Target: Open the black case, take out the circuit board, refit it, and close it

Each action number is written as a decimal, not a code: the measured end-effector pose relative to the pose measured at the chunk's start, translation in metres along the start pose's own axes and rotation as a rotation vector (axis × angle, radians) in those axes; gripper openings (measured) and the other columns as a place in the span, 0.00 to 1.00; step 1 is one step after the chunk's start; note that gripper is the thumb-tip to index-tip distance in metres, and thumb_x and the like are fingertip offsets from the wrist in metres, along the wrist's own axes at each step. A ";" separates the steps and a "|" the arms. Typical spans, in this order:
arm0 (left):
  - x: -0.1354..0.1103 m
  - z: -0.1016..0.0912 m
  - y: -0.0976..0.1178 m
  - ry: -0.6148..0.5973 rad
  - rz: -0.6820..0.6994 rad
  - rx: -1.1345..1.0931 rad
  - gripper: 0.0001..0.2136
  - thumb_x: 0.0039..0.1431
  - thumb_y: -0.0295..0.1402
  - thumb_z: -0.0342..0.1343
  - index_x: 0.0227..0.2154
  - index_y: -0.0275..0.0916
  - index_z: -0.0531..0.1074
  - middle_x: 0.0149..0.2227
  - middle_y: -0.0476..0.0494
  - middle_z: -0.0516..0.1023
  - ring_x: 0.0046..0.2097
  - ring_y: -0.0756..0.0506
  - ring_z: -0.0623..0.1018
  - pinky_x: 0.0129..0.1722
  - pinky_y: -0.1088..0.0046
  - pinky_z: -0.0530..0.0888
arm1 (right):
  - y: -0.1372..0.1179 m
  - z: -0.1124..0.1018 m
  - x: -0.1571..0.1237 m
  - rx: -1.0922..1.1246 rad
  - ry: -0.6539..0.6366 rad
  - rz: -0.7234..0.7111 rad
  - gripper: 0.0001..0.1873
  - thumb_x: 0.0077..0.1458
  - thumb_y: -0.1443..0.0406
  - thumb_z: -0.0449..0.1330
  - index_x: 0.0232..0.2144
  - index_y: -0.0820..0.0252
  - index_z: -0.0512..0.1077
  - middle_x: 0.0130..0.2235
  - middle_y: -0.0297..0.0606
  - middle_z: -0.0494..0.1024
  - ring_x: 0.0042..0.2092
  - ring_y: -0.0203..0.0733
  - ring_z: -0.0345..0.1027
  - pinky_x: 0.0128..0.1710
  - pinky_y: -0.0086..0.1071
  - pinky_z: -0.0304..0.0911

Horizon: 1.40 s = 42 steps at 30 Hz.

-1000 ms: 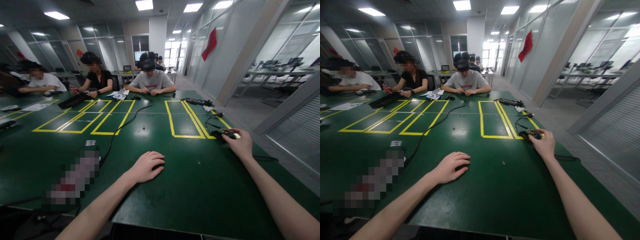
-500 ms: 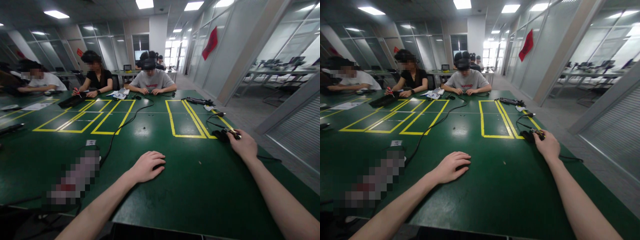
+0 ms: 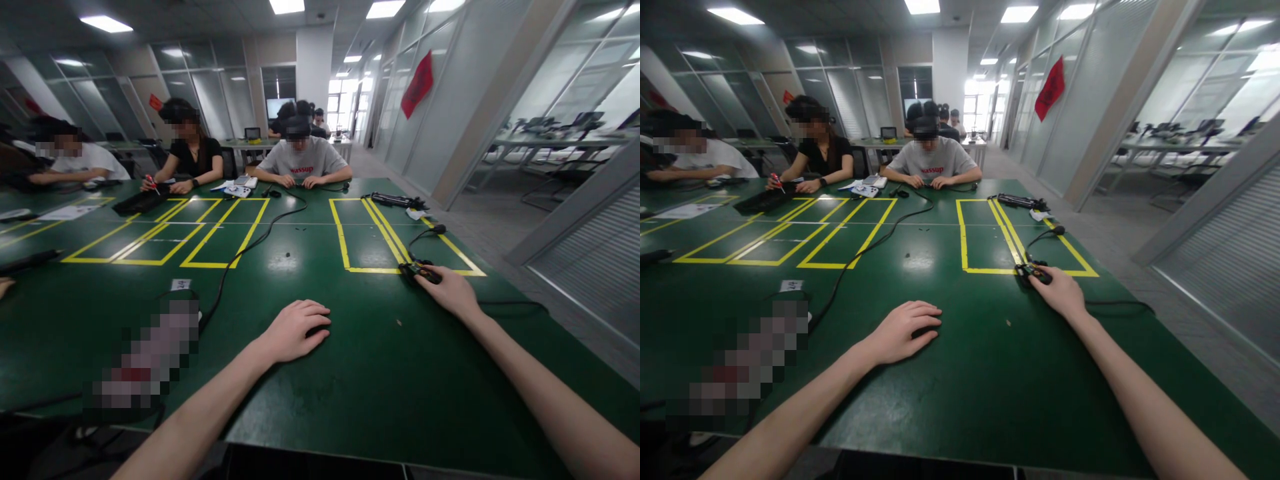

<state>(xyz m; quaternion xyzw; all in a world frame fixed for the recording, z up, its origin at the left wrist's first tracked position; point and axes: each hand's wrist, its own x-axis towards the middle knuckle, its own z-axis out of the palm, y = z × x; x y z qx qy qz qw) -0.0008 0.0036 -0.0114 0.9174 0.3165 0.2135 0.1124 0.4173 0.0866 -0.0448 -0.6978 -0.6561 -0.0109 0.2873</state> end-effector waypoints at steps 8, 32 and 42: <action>0.000 -0.005 0.003 0.189 0.064 -0.030 0.17 0.67 0.40 0.57 0.55 0.41 0.74 0.57 0.36 0.79 0.57 0.39 0.78 0.56 0.56 0.74 | -0.146 0.005 -0.068 0.459 -0.457 -0.581 0.18 0.59 0.60 0.63 0.51 0.56 0.79 0.46 0.42 0.82 0.46 0.47 0.78 0.47 0.37 0.73; -0.002 -0.006 -0.002 0.019 -0.111 -0.037 0.32 0.55 0.46 0.70 0.60 0.41 0.72 0.58 0.36 0.78 0.59 0.36 0.75 0.61 0.54 0.72 | -0.154 -0.004 -0.072 0.376 -0.338 -0.614 0.08 0.59 0.60 0.66 0.31 0.57 0.76 0.32 0.36 0.78 0.33 0.42 0.75 0.34 0.33 0.67; 0.001 0.003 -0.008 0.060 -0.080 -0.067 0.30 0.56 0.48 0.68 0.59 0.40 0.73 0.59 0.36 0.78 0.61 0.36 0.77 0.63 0.53 0.71 | -0.169 0.016 -0.086 0.389 -0.361 -0.642 0.11 0.62 0.58 0.66 0.29 0.57 0.75 0.31 0.36 0.77 0.35 0.43 0.73 0.36 0.35 0.67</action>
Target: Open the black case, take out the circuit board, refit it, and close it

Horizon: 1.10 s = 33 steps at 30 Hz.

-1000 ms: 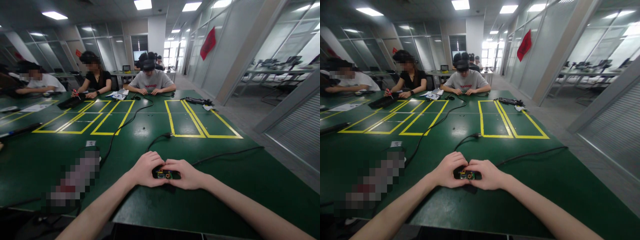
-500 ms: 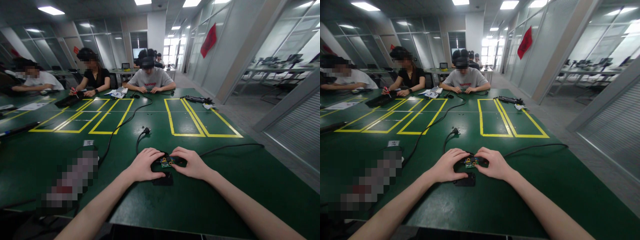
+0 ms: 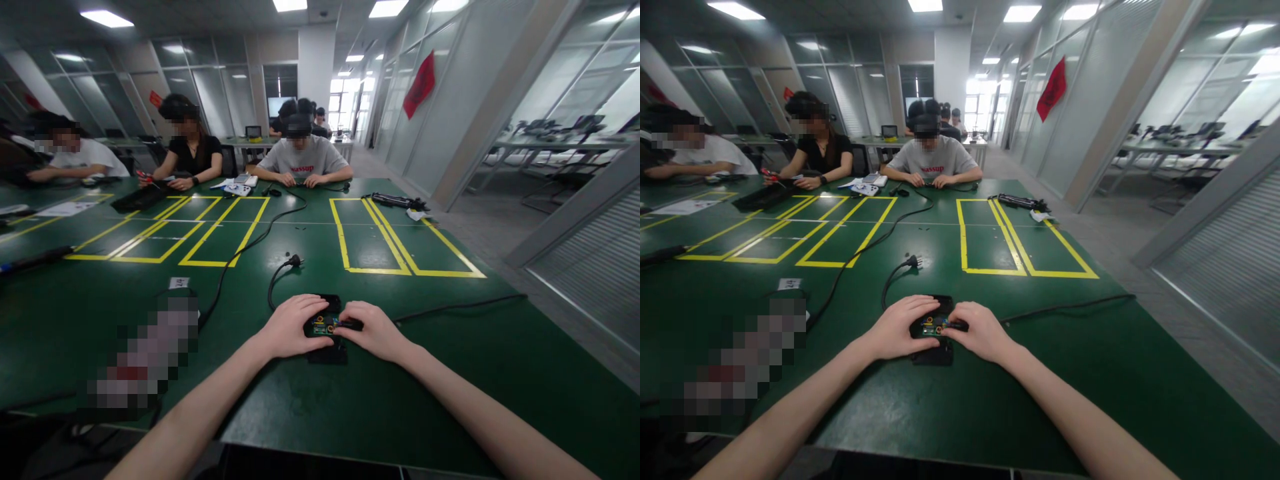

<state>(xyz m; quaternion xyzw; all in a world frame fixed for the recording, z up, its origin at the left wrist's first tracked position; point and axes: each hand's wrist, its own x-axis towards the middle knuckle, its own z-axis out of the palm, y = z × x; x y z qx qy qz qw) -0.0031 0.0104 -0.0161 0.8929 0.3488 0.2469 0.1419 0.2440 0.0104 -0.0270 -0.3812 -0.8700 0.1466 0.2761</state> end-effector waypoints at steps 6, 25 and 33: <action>-0.001 -0.011 0.002 0.088 0.009 -0.043 0.19 0.60 0.42 0.66 0.51 0.41 0.76 0.51 0.39 0.82 0.55 0.38 0.79 0.58 0.56 0.75 | -0.004 -0.008 0.001 0.055 0.095 -0.003 0.14 0.58 0.59 0.68 0.44 0.57 0.75 0.45 0.44 0.78 0.47 0.50 0.74 0.48 0.43 0.71; 0.001 -0.009 -0.012 0.033 -0.051 0.090 0.11 0.73 0.35 0.51 0.41 0.40 0.78 0.41 0.43 0.81 0.44 0.44 0.78 0.47 0.67 0.76 | -0.005 0.000 0.004 0.065 0.084 0.020 0.17 0.56 0.66 0.67 0.49 0.56 0.78 0.45 0.44 0.79 0.47 0.51 0.72 0.49 0.49 0.74; 0.000 -0.012 -0.011 0.043 -0.063 0.070 0.07 0.71 0.33 0.53 0.41 0.41 0.77 0.41 0.44 0.80 0.44 0.44 0.78 0.46 0.67 0.77 | 0.000 0.000 0.004 0.112 0.064 0.003 0.20 0.58 0.65 0.66 0.53 0.56 0.77 0.49 0.45 0.79 0.51 0.51 0.71 0.53 0.50 0.73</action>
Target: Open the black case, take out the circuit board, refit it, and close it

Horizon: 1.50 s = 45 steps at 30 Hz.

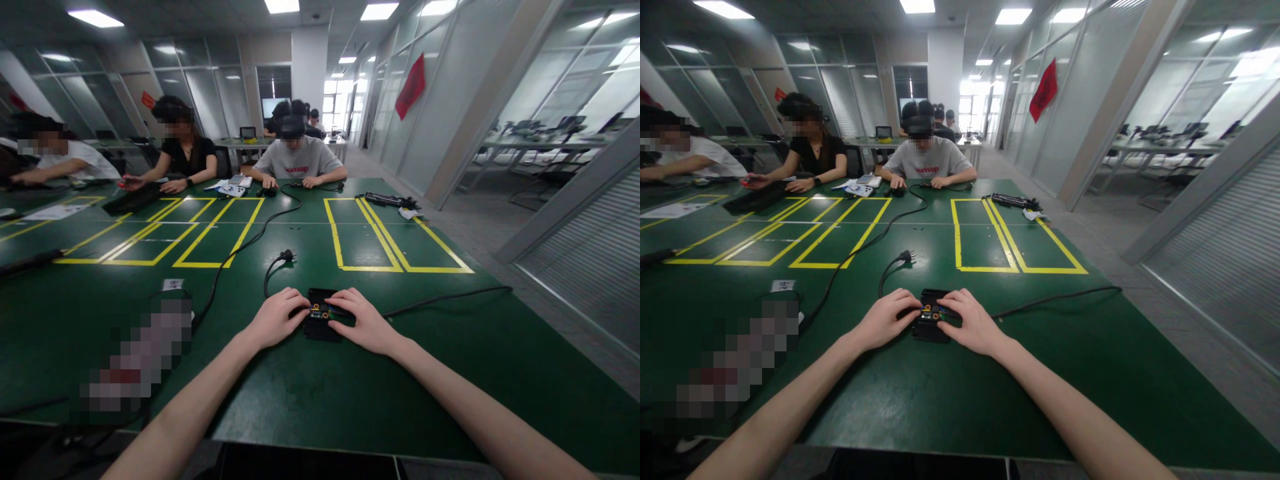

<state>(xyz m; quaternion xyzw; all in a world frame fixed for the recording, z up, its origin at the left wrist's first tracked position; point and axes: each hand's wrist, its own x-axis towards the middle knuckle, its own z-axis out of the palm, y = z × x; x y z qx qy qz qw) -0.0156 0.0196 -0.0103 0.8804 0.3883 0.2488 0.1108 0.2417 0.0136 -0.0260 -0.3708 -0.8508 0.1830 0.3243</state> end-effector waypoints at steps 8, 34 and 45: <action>-0.004 -0.002 -0.003 -0.035 -0.012 0.009 0.07 0.66 0.28 0.57 0.44 0.41 0.77 0.45 0.43 0.79 0.48 0.42 0.78 0.49 0.66 0.77 | 0.001 0.000 -0.001 0.022 0.023 0.005 0.21 0.57 0.63 0.68 0.53 0.54 0.76 0.51 0.45 0.80 0.52 0.52 0.73 0.54 0.51 0.72; -0.007 -0.019 0.011 0.017 -0.023 -0.308 0.06 0.56 0.27 0.56 0.32 0.37 0.78 0.32 0.46 0.80 0.34 0.48 0.78 0.37 0.73 0.73 | -0.007 -0.033 -0.006 -0.022 -0.027 -0.142 0.10 0.63 0.64 0.59 0.29 0.58 0.74 0.28 0.36 0.76 0.28 0.38 0.69 0.30 0.31 0.62; -0.007 -0.013 0.005 -0.061 -0.076 -0.219 0.06 0.57 0.27 0.57 0.34 0.38 0.79 0.32 0.47 0.80 0.33 0.48 0.77 0.36 0.74 0.72 | -0.002 -0.025 -0.003 -0.049 -0.090 -0.045 0.07 0.61 0.64 0.60 0.35 0.59 0.78 0.30 0.36 0.79 0.29 0.37 0.70 0.31 0.30 0.63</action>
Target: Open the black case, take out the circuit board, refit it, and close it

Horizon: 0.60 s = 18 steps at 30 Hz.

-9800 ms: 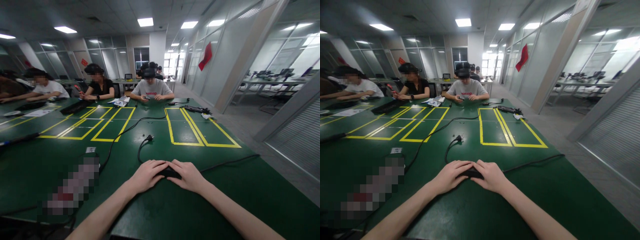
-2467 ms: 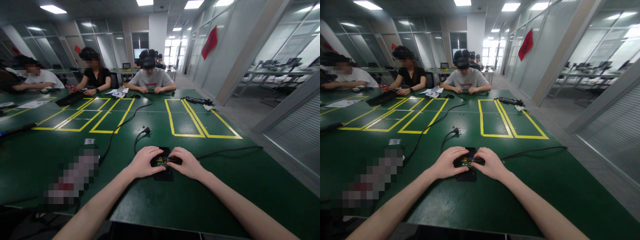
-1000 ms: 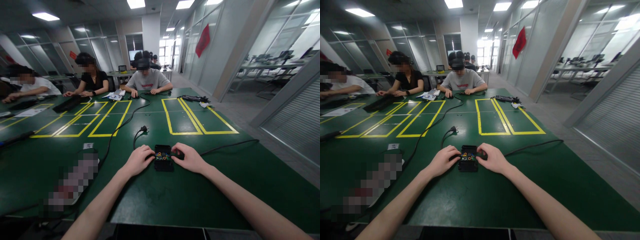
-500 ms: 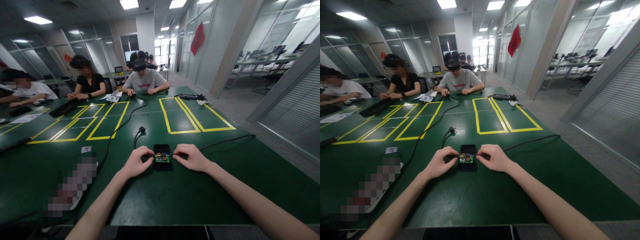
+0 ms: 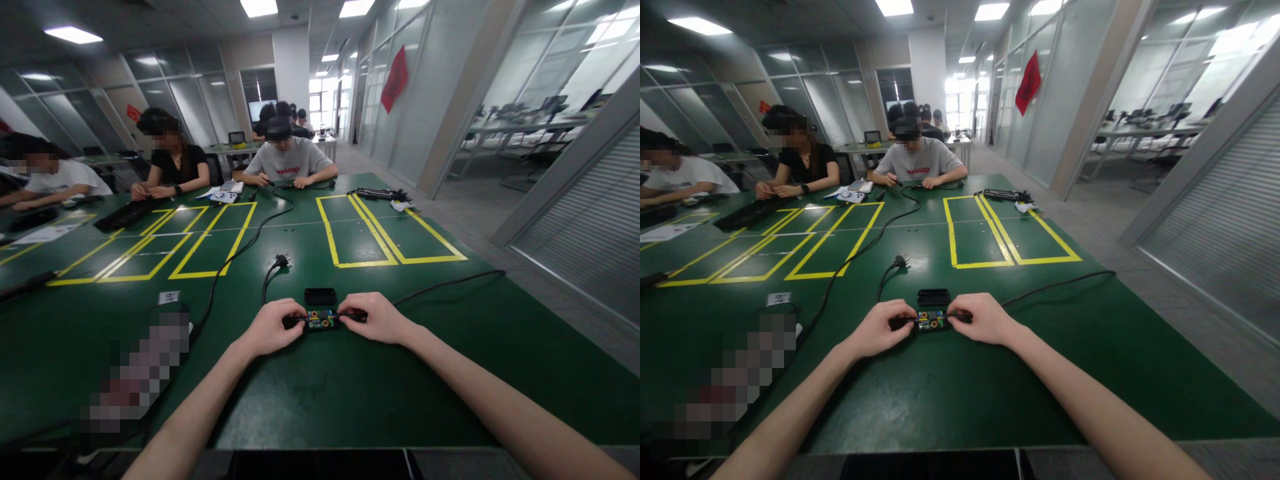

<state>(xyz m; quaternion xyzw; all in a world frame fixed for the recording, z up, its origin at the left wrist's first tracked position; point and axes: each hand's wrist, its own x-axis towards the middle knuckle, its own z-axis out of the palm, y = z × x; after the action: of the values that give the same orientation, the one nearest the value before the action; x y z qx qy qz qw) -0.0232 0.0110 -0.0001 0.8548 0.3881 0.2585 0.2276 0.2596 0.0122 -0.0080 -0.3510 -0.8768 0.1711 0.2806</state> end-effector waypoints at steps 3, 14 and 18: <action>0.000 0.001 0.000 -0.011 0.011 0.011 0.06 0.57 0.27 0.58 0.35 0.38 0.80 0.33 0.46 0.81 0.34 0.48 0.77 0.36 0.74 0.72 | 0.001 -0.001 -0.001 0.002 -0.036 -0.029 0.08 0.61 0.65 0.59 0.34 0.59 0.79 0.31 0.37 0.80 0.29 0.37 0.71 0.31 0.30 0.63; 0.000 -0.001 0.003 -0.051 0.006 -0.028 0.07 0.64 0.29 0.58 0.32 0.38 0.80 0.34 0.45 0.81 0.36 0.47 0.79 0.38 0.74 0.73 | 0.002 -0.001 0.002 -0.092 -0.119 0.041 0.20 0.70 0.62 0.50 0.28 0.59 0.74 0.29 0.38 0.77 0.30 0.39 0.70 0.32 0.31 0.60; -0.001 -0.001 0.003 -0.067 0.027 -0.002 0.08 0.66 0.30 0.56 0.33 0.38 0.80 0.36 0.44 0.81 0.37 0.47 0.79 0.40 0.74 0.73 | 0.003 0.001 0.003 -0.117 -0.151 0.074 0.20 0.71 0.59 0.51 0.30 0.59 0.76 0.30 0.39 0.78 0.31 0.39 0.70 0.33 0.31 0.60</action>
<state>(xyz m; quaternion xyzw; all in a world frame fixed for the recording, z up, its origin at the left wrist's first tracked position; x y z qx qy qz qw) -0.0229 0.0089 0.0021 0.8679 0.3686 0.2333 0.2376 0.2586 0.0159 -0.0089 -0.3849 -0.8904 0.1559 0.1864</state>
